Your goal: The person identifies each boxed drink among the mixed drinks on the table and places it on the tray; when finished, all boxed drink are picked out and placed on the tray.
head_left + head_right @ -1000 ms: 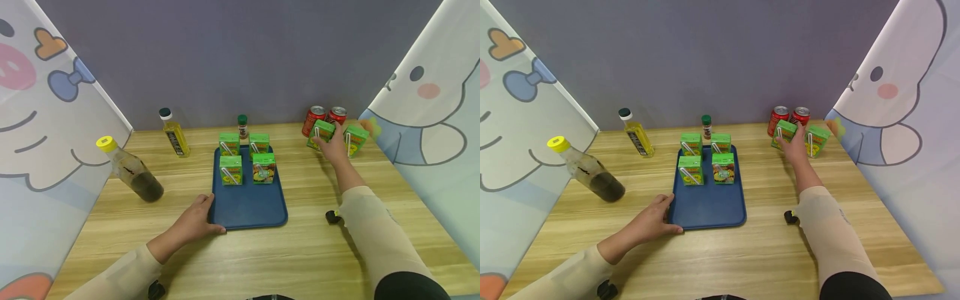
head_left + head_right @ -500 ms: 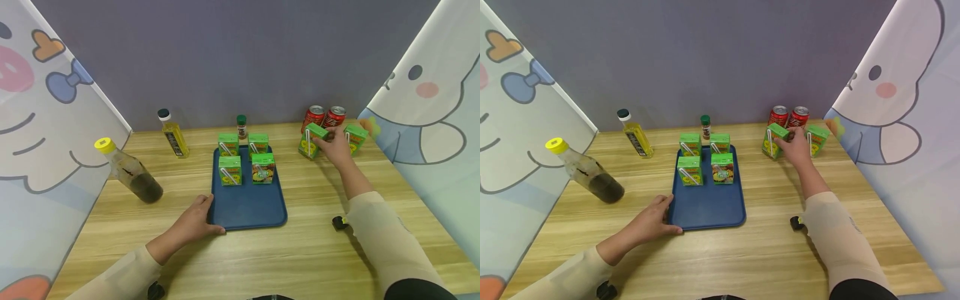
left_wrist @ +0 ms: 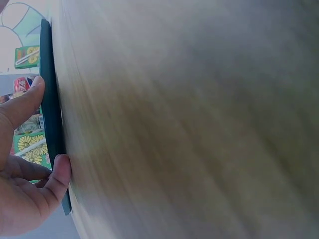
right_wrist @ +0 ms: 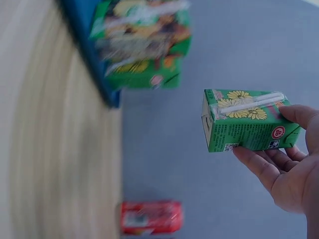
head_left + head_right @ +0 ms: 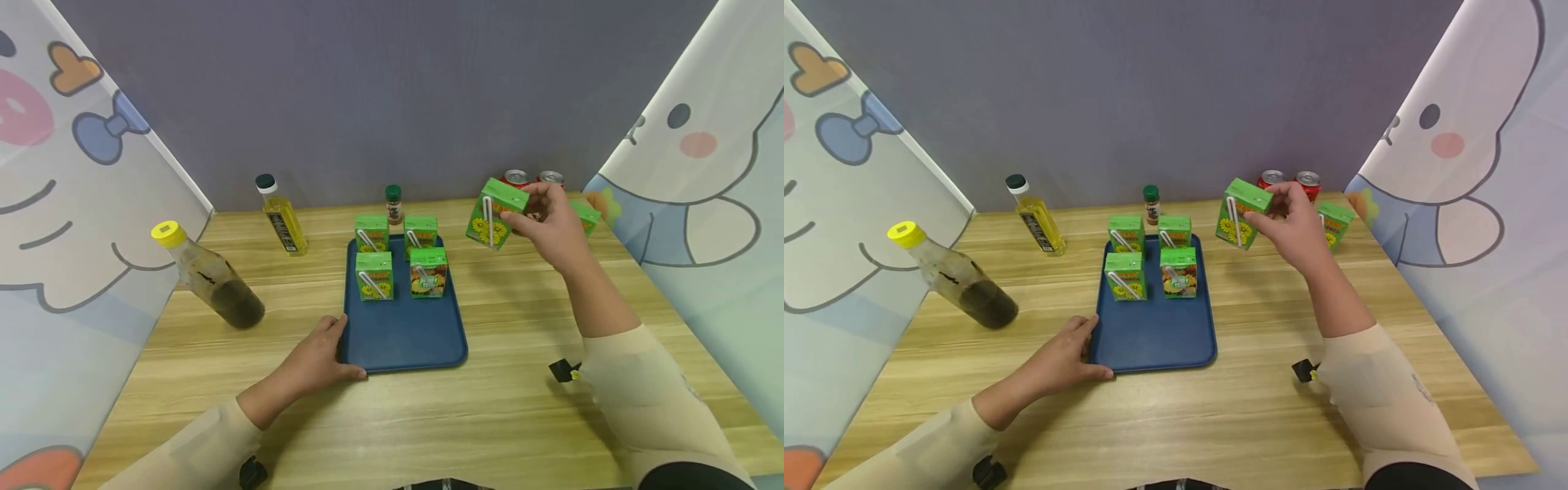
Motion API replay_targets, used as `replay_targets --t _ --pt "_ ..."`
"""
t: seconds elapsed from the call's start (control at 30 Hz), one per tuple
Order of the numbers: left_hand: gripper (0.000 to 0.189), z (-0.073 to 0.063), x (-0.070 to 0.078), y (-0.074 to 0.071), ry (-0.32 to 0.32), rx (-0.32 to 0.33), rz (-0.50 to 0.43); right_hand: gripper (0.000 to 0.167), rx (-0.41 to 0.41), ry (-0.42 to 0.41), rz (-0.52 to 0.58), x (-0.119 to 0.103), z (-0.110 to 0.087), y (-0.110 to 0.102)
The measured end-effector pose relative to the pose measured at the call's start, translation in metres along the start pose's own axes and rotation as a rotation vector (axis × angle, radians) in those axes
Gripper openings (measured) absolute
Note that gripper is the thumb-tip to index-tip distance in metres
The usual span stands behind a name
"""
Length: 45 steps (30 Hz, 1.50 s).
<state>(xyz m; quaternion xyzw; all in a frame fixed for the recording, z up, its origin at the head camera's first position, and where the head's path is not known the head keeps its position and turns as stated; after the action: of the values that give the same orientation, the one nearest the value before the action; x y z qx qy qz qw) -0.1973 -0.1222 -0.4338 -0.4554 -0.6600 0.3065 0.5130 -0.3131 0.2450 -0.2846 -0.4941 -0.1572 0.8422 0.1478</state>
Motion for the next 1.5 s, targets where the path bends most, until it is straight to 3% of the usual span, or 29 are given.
replay_targets --t 0.27,0.5,0.73,1.0,1.23,1.5 --pt "0.116 0.001 0.0 0.0 -0.007 -0.006 -0.007 0.044 -0.062 -0.16 0.068 -0.072 -0.014 0.027" --pt "0.115 0.0 0.0 0.0 -0.002 -0.002 -0.009 0.047 -0.256 -0.162 0.171 -0.093 -0.033 0.082" --pt "0.116 0.002 -0.002 0.0 0.011 0.008 -0.016 0.044 -0.463 -0.157 0.256 -0.089 -0.057 0.147" --pt "0.114 0.002 -0.001 0.001 0.007 -0.008 -0.029 0.043 -0.643 -0.108 0.182 -0.065 -0.083 0.199" --pt "0.113 -0.001 0.002 -0.002 0.009 -0.003 -0.036 0.045 -0.715 -0.06 0.151 -0.046 -0.097 0.221" --pt "0.114 -0.001 0.001 -0.001 0.005 -0.004 -0.037 0.05 -0.729 -0.066 0.106 -0.04 -0.1 0.224"
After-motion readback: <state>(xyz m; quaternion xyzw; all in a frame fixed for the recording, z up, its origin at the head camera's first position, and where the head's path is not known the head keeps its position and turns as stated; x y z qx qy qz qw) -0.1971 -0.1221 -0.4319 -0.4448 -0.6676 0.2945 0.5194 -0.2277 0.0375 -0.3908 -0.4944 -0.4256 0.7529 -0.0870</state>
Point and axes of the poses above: each hand's wrist, its own z-axis towards the middle knuckle, its own y-axis out of the palm, x = y × z, the point moved 10 cm from there along z, towards the middle knuckle, and after that the axes turned 14 degrees about -y, right-handed, at the moved point
